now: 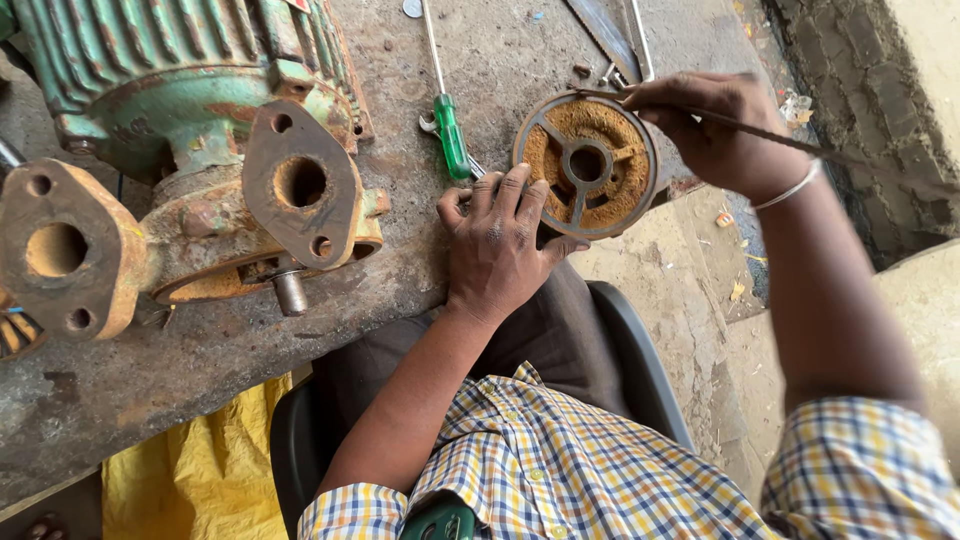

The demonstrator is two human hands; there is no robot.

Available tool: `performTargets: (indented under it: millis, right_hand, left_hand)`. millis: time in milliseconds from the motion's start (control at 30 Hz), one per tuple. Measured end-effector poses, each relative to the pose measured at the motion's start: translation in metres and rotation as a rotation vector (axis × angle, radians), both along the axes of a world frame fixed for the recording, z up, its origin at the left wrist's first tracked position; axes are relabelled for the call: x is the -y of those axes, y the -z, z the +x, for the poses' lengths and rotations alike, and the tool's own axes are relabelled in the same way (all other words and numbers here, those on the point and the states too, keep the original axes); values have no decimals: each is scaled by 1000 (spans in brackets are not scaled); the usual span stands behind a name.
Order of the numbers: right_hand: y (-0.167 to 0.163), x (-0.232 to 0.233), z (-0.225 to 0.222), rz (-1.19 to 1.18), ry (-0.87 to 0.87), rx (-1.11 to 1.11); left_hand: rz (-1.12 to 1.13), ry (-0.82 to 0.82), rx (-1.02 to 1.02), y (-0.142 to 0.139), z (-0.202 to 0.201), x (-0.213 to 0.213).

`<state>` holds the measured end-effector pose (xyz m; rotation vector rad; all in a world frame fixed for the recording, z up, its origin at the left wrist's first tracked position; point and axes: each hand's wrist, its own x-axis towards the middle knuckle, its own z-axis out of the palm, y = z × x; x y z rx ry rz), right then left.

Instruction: The person sits at a workbench and scrapes rust and caked dirt from a round cast-iron pump cover plate, holding the plate steady with one hand while working a flat metal file across its surface with the other. They periodically reposition the plate and brush loose debris off with their hand.

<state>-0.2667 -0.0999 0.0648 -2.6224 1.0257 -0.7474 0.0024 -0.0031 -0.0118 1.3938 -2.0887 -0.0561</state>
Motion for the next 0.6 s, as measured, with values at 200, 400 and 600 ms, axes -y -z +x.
performTargets:
  millis: [200,400,600]
  right_hand:
    - [-51,-25,-8,66,65,-315]
    - [-60,-52,-9,223,357,-53]
    - [-41,-29,8,-24,117,-59]
  left_hand:
    - [2,-7,24,6,-2,2]
    - [3,-9,35,9,2,0]
    - [-39,-7,3,8,2,1]
